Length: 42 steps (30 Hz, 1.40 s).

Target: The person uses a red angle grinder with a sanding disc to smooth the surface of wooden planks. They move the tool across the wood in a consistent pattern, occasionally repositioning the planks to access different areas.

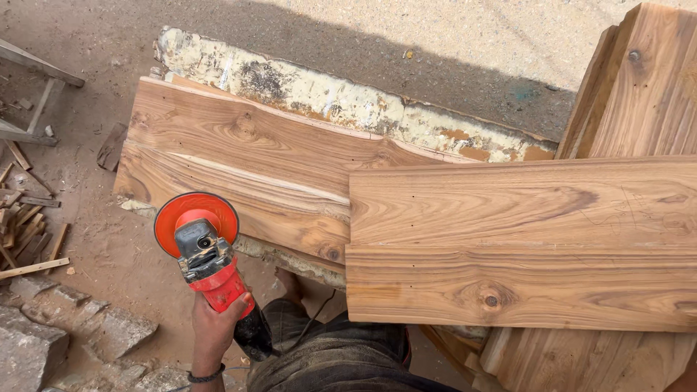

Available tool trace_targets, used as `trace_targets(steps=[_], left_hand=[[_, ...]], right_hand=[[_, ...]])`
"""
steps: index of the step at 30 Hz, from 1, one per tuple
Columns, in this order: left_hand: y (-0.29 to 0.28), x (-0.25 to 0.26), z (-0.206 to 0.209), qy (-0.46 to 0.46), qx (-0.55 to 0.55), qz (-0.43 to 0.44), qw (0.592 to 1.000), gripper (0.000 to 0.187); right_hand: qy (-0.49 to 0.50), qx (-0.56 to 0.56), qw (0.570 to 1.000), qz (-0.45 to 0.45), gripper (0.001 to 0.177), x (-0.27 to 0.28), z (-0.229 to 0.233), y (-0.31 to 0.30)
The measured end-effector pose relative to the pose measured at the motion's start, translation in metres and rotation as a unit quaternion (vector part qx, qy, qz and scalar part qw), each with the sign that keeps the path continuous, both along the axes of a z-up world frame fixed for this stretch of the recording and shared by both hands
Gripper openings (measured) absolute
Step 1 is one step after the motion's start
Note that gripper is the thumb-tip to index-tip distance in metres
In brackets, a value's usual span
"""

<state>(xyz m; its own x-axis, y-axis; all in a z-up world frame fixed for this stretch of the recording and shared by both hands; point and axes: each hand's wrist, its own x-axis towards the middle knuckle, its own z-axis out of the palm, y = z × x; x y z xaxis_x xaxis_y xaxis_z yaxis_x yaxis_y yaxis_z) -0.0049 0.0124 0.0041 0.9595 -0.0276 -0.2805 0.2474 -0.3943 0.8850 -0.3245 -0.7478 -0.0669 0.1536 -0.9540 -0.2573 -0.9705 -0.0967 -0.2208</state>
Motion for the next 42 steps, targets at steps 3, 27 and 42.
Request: trace_targets(steps=[3, 27, 42], left_hand=[[0.007, 0.011, 0.001, 0.006, -0.009, 0.021, 1.0, 0.054], [0.163, 0.163, -0.008, 0.014, -0.063, -0.096, 0.993, 0.053], [0.086, 0.165, 0.018, 0.056, -0.332, -0.146, 0.93, 0.057]], right_hand=[[0.013, -0.009, 1.0, -0.024, 0.082, -0.001, 0.037, 0.013], [0.036, -0.189, 0.98, -0.048, 0.105, 0.223, -0.03, 0.312], [-0.255, -0.191, 0.924, 0.213, 0.092, 0.259, 0.049, 0.519]])
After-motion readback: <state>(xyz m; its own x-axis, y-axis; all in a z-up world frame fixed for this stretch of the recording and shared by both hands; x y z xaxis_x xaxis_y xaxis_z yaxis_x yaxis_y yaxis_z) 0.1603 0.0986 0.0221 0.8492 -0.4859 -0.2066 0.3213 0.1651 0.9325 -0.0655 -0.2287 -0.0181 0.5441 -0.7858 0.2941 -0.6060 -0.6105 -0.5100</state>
